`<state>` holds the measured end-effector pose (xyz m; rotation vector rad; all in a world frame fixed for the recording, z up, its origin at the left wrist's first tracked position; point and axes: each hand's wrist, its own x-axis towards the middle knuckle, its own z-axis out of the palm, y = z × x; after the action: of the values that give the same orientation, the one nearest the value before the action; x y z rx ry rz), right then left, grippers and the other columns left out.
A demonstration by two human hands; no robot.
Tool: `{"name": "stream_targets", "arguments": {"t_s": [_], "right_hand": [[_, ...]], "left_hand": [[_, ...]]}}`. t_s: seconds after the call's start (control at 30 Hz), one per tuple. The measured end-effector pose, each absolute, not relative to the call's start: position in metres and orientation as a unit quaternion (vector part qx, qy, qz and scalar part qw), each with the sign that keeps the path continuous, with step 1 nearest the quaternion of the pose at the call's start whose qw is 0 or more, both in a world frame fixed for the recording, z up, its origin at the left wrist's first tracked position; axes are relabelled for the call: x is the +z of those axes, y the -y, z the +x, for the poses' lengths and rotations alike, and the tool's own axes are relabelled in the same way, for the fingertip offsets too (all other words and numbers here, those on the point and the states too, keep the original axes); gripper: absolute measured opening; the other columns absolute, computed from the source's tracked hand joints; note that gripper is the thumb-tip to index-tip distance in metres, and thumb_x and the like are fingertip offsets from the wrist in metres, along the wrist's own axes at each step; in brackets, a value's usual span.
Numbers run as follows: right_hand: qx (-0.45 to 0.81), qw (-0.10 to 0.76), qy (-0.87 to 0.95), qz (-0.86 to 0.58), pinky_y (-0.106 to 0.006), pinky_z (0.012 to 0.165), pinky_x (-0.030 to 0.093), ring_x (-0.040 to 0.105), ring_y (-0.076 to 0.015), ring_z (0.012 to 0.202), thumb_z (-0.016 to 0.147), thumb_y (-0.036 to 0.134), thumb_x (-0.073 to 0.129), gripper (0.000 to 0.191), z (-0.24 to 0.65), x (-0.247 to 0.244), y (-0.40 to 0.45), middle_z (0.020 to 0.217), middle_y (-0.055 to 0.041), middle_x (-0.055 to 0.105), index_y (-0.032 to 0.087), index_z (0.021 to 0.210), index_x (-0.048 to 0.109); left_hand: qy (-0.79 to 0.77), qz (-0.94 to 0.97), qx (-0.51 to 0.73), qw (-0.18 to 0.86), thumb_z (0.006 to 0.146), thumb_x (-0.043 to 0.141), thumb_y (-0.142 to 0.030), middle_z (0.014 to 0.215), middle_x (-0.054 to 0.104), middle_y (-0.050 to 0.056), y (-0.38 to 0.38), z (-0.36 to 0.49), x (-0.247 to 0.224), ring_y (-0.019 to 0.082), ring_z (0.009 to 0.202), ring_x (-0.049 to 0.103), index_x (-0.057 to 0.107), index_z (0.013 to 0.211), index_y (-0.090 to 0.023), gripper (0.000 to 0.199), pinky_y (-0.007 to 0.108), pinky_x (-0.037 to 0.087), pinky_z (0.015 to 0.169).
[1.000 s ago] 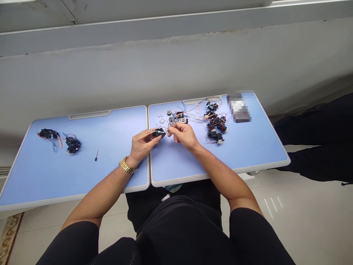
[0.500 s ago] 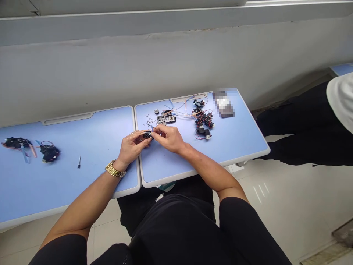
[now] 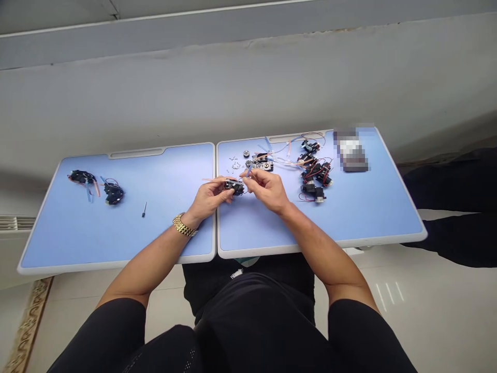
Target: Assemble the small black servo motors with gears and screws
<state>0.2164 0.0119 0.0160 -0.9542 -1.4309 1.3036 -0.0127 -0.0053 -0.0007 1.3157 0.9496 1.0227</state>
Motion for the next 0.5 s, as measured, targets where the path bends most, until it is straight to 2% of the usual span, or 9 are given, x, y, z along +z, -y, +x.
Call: {"name": "stream_targets", "arguments": {"t_s": [0.1,0.2,0.3,0.4,0.5], "right_hand": [[0.605,0.452,0.552,-0.354,-0.026,0.049,0.037,0.048,-0.0080,0.047,0.091,0.075,0.081,0.057,0.219,0.020,-0.011,0.066,0.0020,0.068,0.018,0.100,0.082],[0.647,0.460,0.515,-0.324,-0.025,0.044,0.028,0.044,-0.0079,0.043,0.081,0.090,0.079,0.073,0.222,0.026,-0.011,0.062,0.0011,0.066,0.018,0.098,0.081],[0.640,0.508,0.482,-0.316,-0.026,0.042,0.025,0.038,-0.0084,0.040,0.081,0.099,0.069,0.082,0.223,0.030,-0.013,0.055,0.0026,0.060,0.019,0.098,0.082],[0.634,0.539,0.448,-0.327,-0.026,0.041,0.026,0.037,-0.0084,0.039,0.090,0.093,0.065,0.076,0.224,0.031,-0.018,0.053,0.0024,0.059,0.019,0.093,0.083],[0.638,0.506,0.457,-0.358,-0.025,0.041,0.021,0.035,-0.0072,0.040,0.090,0.076,0.079,0.058,0.222,0.027,-0.020,0.050,0.0058,0.053,0.018,0.093,0.083]], "left_hand": [[-0.397,0.571,0.433,0.574,0.094,0.088,-0.049,0.119,0.069,0.010,0.004,-0.015,-0.002,0.013,0.089,0.066,0.083,0.117,-0.017,0.040,0.023,0.063,0.068],[-0.380,0.582,0.425,0.580,0.096,0.085,-0.051,0.131,0.068,0.013,0.003,-0.017,-0.003,0.015,0.095,0.067,0.082,0.118,-0.018,0.040,0.022,0.060,0.067],[-0.370,0.589,0.404,0.594,0.101,0.082,-0.050,0.142,0.070,0.015,0.004,-0.018,-0.002,0.016,0.103,0.070,0.079,0.128,-0.020,0.041,0.027,0.062,0.082],[-0.369,0.581,0.383,0.616,0.104,0.078,-0.049,0.136,0.076,0.014,0.006,-0.019,-0.001,0.020,0.117,0.073,0.076,0.135,-0.019,0.043,0.037,0.060,0.107],[-0.355,0.572,0.375,0.638,0.104,0.078,-0.051,0.135,0.077,0.015,0.007,-0.019,0.000,0.022,0.120,0.074,0.074,0.135,-0.017,0.046,0.040,0.059,0.110]]}}
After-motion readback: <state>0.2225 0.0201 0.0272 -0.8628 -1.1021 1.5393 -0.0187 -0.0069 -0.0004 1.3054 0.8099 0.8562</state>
